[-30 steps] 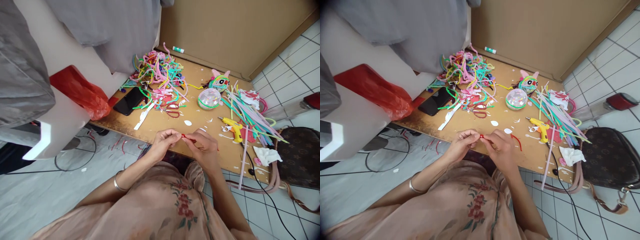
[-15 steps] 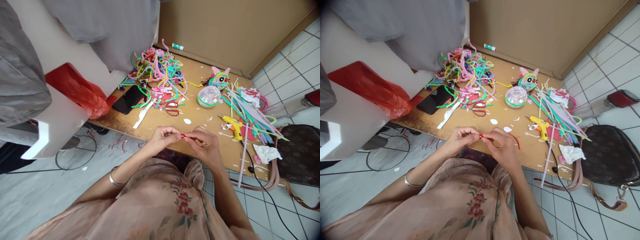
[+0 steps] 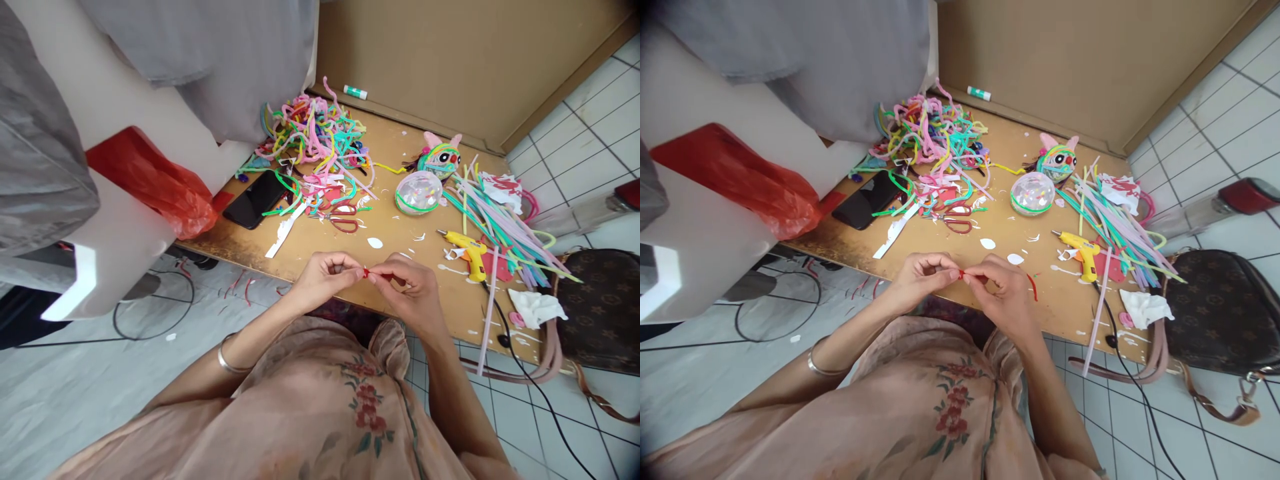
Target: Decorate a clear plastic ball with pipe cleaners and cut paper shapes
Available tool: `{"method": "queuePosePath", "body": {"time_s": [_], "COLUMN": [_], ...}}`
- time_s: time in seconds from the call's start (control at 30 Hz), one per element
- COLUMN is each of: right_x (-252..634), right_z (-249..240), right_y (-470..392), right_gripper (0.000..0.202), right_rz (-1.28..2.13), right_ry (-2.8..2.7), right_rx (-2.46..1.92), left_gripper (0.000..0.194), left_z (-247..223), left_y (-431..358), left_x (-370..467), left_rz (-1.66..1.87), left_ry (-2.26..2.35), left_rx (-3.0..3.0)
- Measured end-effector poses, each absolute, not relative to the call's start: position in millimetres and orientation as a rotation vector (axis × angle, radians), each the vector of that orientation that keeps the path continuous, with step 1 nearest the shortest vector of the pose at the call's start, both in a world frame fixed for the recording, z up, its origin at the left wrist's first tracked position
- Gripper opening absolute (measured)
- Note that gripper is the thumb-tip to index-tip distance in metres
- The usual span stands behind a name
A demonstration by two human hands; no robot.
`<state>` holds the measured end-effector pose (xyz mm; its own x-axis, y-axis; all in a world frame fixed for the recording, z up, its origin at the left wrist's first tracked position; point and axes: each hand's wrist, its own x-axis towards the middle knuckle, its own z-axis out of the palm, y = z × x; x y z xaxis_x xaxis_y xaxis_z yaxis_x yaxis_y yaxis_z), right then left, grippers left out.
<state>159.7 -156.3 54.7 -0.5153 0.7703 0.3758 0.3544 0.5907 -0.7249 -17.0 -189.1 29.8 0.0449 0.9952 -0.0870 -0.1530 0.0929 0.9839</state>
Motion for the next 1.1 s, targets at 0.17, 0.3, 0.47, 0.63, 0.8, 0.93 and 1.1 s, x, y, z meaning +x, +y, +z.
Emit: {"method": "queuePosePath", "body": {"time_s": [0.17, 0.3, 0.47, 0.63, 0.8, 0.93, 1.1], "right_x": [156.6, 156.9, 156.3, 155.0, 153.9, 153.6, 154.6], "right_z": [53.9, 49.9, 49.2, 49.3, 47.0, 47.0, 48.4], "right_y": [-159.4, -160.1, -160.6, -162.3, -162.9, -162.9, -163.0], "right_gripper": [0.009, 0.012, 0.012, 0.012, 0.013, 0.013, 0.014], "right_rz": [0.611, 0.474, 0.414, 0.440, 0.501, 0.568, 0.618], "right_ry": [-2.172, -2.216, -2.230, -2.189, -2.103, -2.059, -2.053], "right_rx": [-0.903, -0.893, -0.900, -0.915, -0.901, -0.892, -0.894], "left_gripper": [0.024, 0.024, 0.027, 0.029, 0.036, 0.037, 0.036], "left_z": [27.0, 26.9, 28.2, 24.1, 20.5, 22.3, 25.1], "left_y": [-187.4, -187.1, -188.4, -191.6, -195.1, -196.9, -197.0], "left_x": [-10.7, -7.4, -6.3, -5.7, -8.0, -9.9, -11.6], "left_rz": [1.287, 1.314, 1.321, 1.329, 1.287, 1.261, 1.244], "left_ry": [1.154, 1.176, 1.162, 1.104, 1.017, 1.005, 1.039], "left_rx": [0.964, 0.908, 0.872, 0.850, 0.789, 0.803, 0.859]}}
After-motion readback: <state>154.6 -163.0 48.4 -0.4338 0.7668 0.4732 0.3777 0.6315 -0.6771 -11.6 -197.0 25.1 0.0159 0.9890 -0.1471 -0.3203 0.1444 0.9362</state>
